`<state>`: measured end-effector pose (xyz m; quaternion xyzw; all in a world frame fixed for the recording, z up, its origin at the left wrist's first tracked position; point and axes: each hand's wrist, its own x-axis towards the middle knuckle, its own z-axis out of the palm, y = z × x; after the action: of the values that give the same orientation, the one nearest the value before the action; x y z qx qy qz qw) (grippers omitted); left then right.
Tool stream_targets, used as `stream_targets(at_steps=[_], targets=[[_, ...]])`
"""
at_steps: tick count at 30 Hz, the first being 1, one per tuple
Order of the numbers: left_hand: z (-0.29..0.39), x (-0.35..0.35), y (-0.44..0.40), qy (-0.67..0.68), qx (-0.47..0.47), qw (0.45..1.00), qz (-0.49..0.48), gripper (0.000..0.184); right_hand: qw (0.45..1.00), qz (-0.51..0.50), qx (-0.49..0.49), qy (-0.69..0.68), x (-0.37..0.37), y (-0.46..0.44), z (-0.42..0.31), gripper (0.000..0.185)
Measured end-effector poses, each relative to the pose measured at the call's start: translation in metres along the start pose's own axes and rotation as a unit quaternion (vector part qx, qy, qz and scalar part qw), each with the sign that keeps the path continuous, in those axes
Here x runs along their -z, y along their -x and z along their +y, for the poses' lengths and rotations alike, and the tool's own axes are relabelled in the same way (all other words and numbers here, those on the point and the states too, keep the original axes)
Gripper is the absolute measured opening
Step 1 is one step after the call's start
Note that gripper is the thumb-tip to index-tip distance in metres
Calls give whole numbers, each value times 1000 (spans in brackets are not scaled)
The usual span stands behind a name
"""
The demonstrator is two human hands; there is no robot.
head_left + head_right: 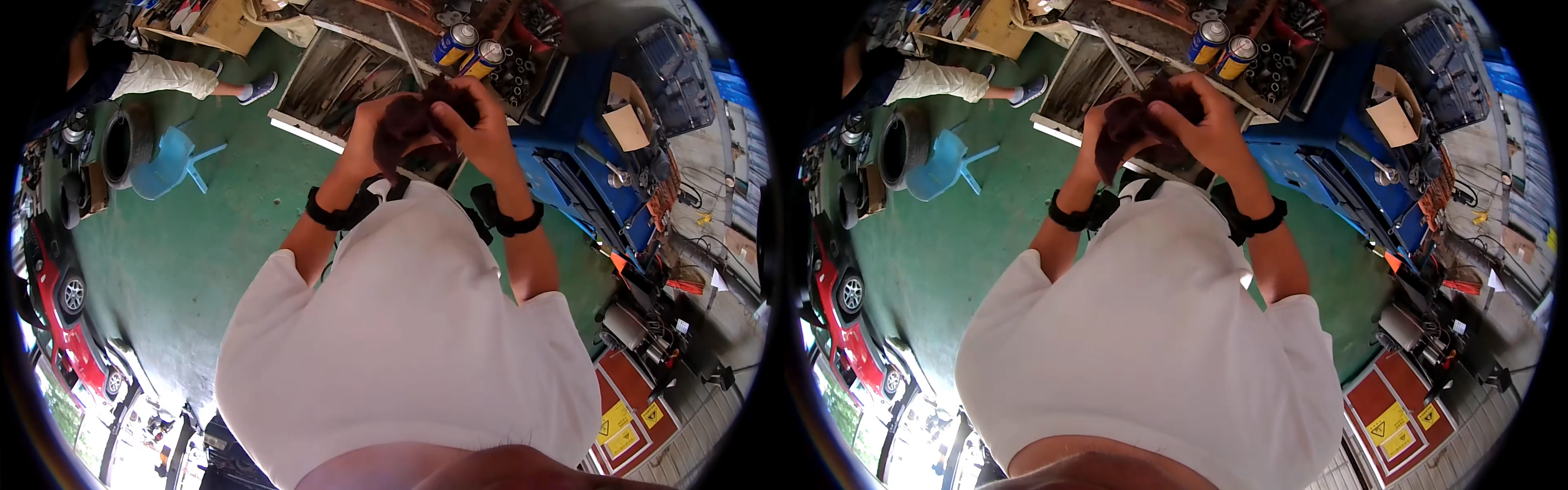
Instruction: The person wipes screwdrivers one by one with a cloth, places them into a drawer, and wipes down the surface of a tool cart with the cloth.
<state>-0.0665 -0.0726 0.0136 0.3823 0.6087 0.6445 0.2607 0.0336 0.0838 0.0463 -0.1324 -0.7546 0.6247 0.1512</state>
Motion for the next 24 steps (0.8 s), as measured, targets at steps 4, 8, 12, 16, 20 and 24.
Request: stream_targets(at_steps=[4,8,12,16,20,24], targets=[[-9,0,-2,33,-8,999,14,39,996,21,-73,-44,-3,2,12,28],[-37,-3,7,161,7,986,38,36,987,45,-81,-131,-9,15,39,30],[-41,-1,20,310,202,919,139,25,998,-23,65,6,-26,14,32,41],[-24,-2,28,454,227,829,233,24,987,-83,38,129,-44,11,23,57],[-42,12,39,439,148,839,284,25,976,-89,65,187,-75,1,21,51],[-43,30,66,450,111,849,254,42,960,-99,179,193,-90,-4,24,41]])
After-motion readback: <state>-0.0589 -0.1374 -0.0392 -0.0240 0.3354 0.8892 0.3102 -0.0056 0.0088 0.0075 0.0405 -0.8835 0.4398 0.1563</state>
